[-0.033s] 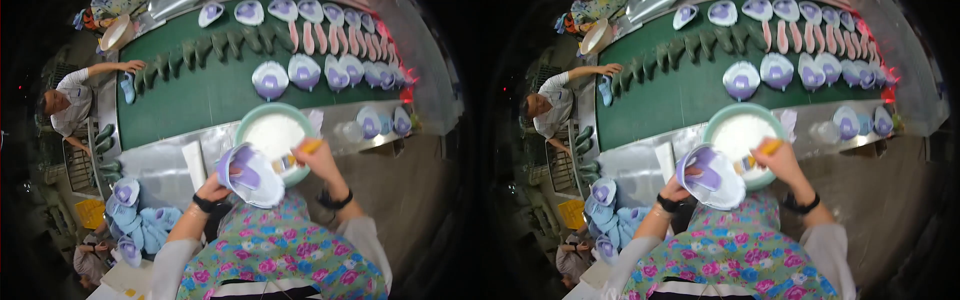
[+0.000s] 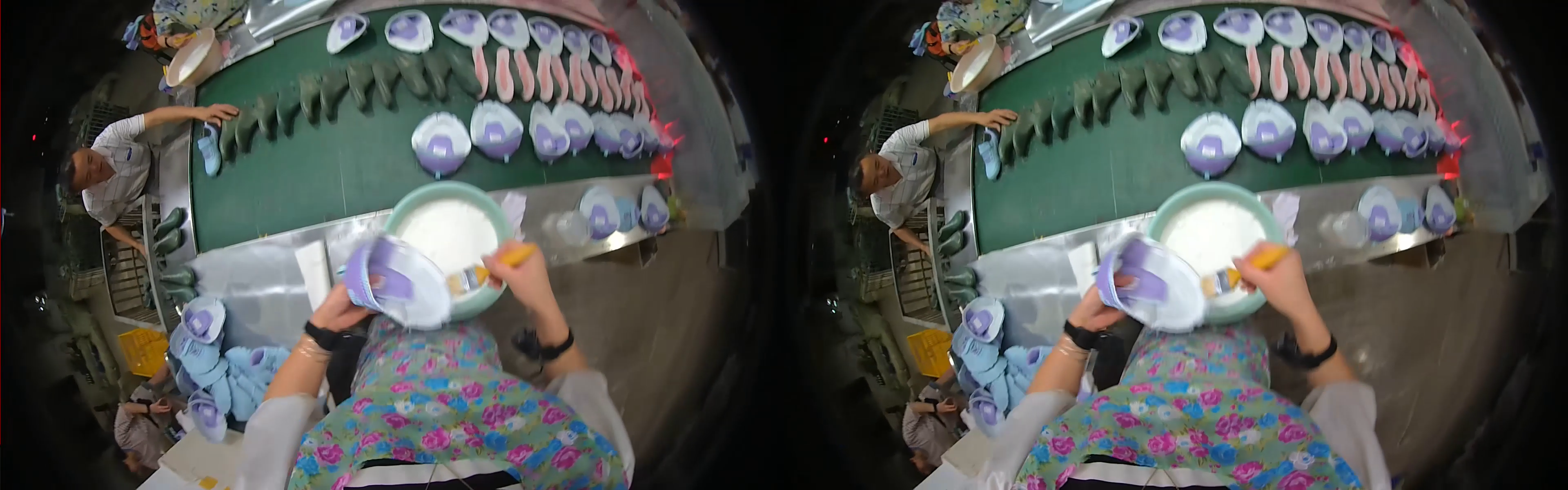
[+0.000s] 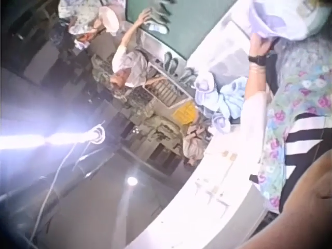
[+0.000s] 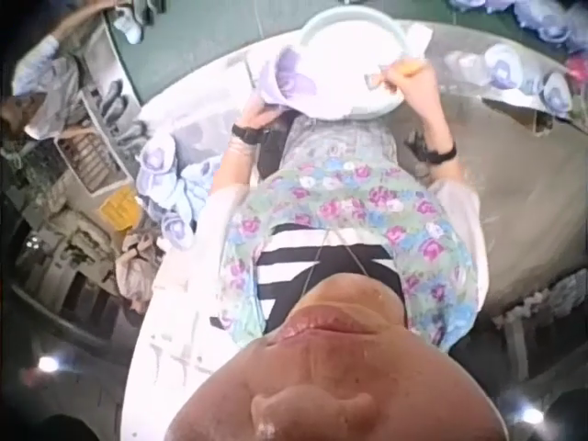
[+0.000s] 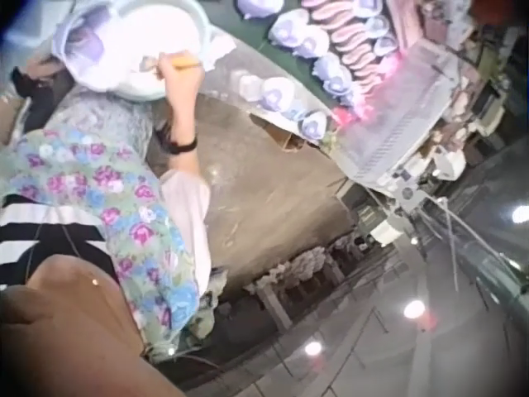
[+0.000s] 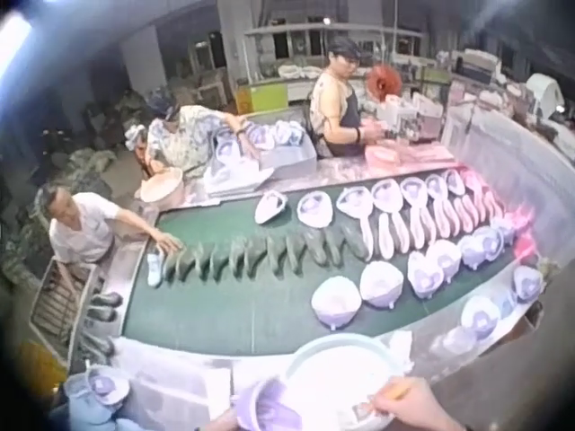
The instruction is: Apply white glue with a brush to the interior edges of purple and white shoe uppers in a factory setting.
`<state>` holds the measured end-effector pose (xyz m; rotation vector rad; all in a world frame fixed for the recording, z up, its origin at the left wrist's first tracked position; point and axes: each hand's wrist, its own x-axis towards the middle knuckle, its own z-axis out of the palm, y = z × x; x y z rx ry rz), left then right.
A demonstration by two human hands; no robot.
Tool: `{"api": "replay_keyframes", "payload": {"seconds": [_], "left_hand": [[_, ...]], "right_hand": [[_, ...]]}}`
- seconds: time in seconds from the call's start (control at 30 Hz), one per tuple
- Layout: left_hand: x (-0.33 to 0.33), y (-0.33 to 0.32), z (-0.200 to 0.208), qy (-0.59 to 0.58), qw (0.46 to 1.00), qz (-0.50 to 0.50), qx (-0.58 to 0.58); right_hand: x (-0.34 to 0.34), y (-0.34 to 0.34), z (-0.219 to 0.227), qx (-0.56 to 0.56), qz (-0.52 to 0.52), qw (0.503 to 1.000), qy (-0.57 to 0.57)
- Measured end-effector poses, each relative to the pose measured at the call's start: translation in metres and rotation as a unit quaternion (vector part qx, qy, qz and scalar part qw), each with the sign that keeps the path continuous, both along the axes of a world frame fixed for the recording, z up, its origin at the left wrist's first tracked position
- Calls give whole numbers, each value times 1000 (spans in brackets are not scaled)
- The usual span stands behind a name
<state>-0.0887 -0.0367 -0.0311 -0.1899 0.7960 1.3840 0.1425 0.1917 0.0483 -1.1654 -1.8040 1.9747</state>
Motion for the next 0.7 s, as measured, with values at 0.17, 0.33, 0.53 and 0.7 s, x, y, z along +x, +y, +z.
{"api": "replay_keyframes", "payload": {"seconds": [0.17, 0.33, 0.53, 0.7], "left_hand": [[-98, 60, -61, 234, 969, 84, 0], [-120, 170, -157, 168, 964, 194, 70], [-106, 146, -168, 48, 988, 109, -103], [-123, -20, -70, 355, 921, 87, -133]], "right_hand": [[16, 1, 5, -38, -164, 986, 10], [17, -17, -11, -68, -178, 981, -46], [-17, -21, -12, -55, -73, 992, -84], [-51, -11, 5, 178, 10, 983, -49]]}}
